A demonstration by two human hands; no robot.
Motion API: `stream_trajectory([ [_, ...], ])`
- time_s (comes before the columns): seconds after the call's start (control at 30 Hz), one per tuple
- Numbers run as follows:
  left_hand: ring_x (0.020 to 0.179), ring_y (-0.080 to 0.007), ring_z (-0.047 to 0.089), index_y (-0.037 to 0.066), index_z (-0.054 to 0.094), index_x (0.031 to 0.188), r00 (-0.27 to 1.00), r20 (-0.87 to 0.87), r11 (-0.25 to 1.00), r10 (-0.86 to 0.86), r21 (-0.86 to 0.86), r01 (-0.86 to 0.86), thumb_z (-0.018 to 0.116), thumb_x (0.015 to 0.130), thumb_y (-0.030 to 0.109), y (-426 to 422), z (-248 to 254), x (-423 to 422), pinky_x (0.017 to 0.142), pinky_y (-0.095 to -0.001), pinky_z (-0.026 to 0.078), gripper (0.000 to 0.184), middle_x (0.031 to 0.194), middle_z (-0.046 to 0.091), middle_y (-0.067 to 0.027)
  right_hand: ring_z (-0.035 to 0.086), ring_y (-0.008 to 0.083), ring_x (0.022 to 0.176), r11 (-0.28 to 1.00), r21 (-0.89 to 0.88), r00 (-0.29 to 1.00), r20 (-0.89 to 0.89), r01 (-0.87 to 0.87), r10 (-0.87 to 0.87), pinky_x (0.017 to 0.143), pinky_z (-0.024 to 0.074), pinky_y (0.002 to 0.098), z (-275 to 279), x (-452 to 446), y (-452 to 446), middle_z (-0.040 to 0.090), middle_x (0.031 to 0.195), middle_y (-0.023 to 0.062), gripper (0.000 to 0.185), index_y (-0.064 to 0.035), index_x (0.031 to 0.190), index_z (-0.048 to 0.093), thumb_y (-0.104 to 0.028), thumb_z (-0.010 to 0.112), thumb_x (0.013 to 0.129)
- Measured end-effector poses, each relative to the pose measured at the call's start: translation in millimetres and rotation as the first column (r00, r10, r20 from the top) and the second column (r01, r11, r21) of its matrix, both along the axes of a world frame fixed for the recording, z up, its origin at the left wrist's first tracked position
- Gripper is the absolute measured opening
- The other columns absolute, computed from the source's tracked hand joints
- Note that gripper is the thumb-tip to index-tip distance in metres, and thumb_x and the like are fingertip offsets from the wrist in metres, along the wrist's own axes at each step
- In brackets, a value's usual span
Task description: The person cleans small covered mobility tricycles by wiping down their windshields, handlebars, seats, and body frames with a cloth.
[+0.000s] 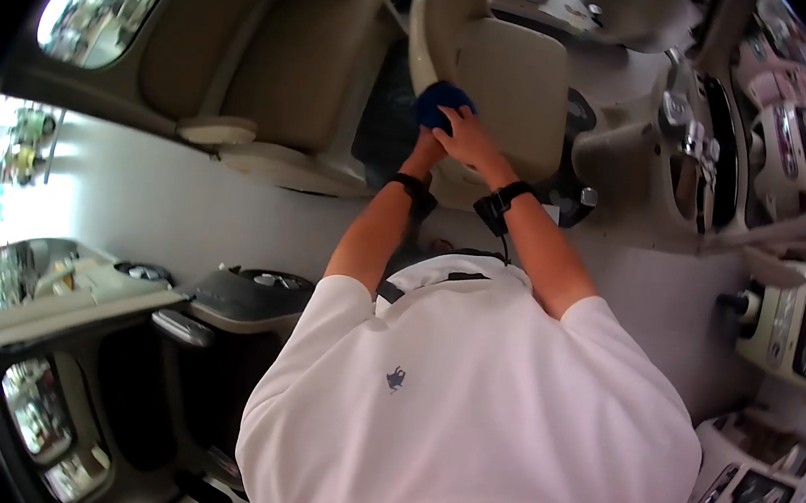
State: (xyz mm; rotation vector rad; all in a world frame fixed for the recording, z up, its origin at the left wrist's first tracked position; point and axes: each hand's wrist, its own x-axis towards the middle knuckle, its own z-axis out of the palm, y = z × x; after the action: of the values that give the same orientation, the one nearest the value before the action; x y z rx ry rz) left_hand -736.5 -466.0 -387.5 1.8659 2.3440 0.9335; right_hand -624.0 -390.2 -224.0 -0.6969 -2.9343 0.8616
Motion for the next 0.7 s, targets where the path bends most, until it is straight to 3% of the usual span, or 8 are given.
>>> stream_trajectory([
  [0.1, 0.126, -0.0409, 0.049, 0.01, 0.047, 0.143, 0.989, -0.109, 0.987, 0.095, -0.12, -0.108, 0.063, 0.091, 0.033, 10, 51, -32, 0.1, -0.0573, 0.041, 0.058, 0.144, 0.048, -0.0171, 0.041, 0.0447, 0.132, 0.995, -0.097, 0.993, -0.115, 0.029, -0.04, 0.109, 0.0391, 0.0505, 21, -12, 5, 0.039, 0.147, 0.0222, 0.068, -0.0112, 0.148, 0.04, -0.046, 0.055, 0.092],
  [0.17, 0.123, -0.042, 0.052, 0.006, 0.052, 0.135, 0.923, 0.383, 0.99, 0.038, 0.113, -0.087, 0.073, 0.08, 0.025, 8, 95, -56, 0.097, -0.0537, 0.044, 0.062, 0.139, 0.05, -0.021, 0.046, 0.0431, 0.128, 0.998, -0.013, 0.959, -0.276, 0.064, -0.065, 0.106, 0.0408, 0.0464, 25, -27, 9, 0.047, 0.139, 0.0243, 0.069, -0.0071, 0.145, 0.045, -0.05, 0.057, 0.092],
  [0.3, 0.119, -0.0444, 0.054, 0.001, 0.056, 0.126, 0.891, 0.452, 0.943, -0.048, 0.314, -0.109, 0.078, 0.071, 0.02, 23, 126, -113, 0.094, -0.0516, 0.047, 0.062, 0.135, 0.051, -0.026, 0.051, 0.0427, 0.123, 0.988, -0.085, 0.931, -0.334, 0.129, -0.15, 0.105, 0.0413, 0.0448, 50, -52, 10, 0.052, 0.135, 0.0264, 0.071, -0.0013, 0.143, 0.045, -0.048, 0.06, 0.091],
  [0.4, 0.114, -0.0433, 0.058, -0.001, 0.059, 0.117, 0.92, 0.38, 0.979, 0.101, 0.129, -0.16, 0.076, 0.071, 0.021, 22, 152, -125, 0.092, -0.0499, 0.049, 0.054, 0.125, 0.057, -0.0292, 0.057, 0.0429, 0.118, 0.966, -0.249, 0.936, -0.318, 0.071, -0.151, 0.102, 0.045, 0.0469, 49, -57, 14, 0.06, 0.125, 0.0297, 0.069, -0.0027, 0.144, 0.043, -0.041, 0.06, 0.089],
  [0.47, 0.112, -0.0417, 0.061, -0.002, 0.061, 0.114, 0.868, 0.452, 0.953, 0.204, -0.296, -0.07, 0.073, 0.07, 0.022, 3, 177, -120, 0.091, -0.0469, 0.05, 0.051, 0.116, 0.063, -0.0294, 0.058, 0.0431, 0.114, 0.962, -0.266, 0.953, -0.268, 0.065, -0.139, 0.099, 0.0464, 0.0469, 35, -45, 3, 0.062, 0.12, 0.0298, 0.068, -0.002, 0.143, 0.044, -0.038, 0.06, 0.088],
  [0.57, 0.11, -0.0358, 0.064, -0.002, 0.064, 0.114, 0.953, 0.262, 0.939, 0.154, -0.338, -0.059, 0.073, 0.074, 0.02, -14, 128, -111, 0.091, -0.0422, 0.051, 0.046, 0.108, 0.068, -0.0242, 0.06, 0.0437, 0.111, 0.957, -0.284, 0.975, -0.191, 0.055, -0.112, 0.096, 0.048, 0.0482, -5, -30, -6, 0.064, 0.116, 0.0297, 0.065, -0.002, 0.141, 0.046, -0.034, 0.061, 0.086],
  [0.63, 0.11, -0.0353, 0.064, -0.002, 0.064, 0.116, 0.93, 0.338, 0.928, 0.146, -0.373, -0.01, 0.074, 0.074, 0.021, -19, 82, -101, 0.091, -0.0417, 0.05, 0.049, 0.11, 0.068, -0.0238, 0.06, 0.0439, 0.111, 0.95, -0.306, 0.98, -0.161, 0.061, -0.115, 0.095, 0.0482, 0.0494, -44, -20, -12, 0.063, 0.118, 0.0295, 0.065, -0.0027, 0.14, 0.047, -0.033, 0.062, 0.085],
  [0.7, 0.111, -0.0348, 0.064, -0.002, 0.063, 0.118, 0.902, 0.409, 0.916, 0.139, -0.398, 0.039, 0.075, 0.073, 0.022, -20, 53, -88, 0.092, -0.0412, 0.05, 0.052, 0.112, 0.068, -0.0234, 0.061, 0.0436, 0.109, 0.978, -0.185, 0.992, -0.067, 0.094, -0.108, 0.094, 0.0485, 0.0498, -74, -11, -11, 0.064, 0.119, 0.0269, 0.061, -0.0064, 0.139, 0.049, -0.031, 0.061, 0.084],
])
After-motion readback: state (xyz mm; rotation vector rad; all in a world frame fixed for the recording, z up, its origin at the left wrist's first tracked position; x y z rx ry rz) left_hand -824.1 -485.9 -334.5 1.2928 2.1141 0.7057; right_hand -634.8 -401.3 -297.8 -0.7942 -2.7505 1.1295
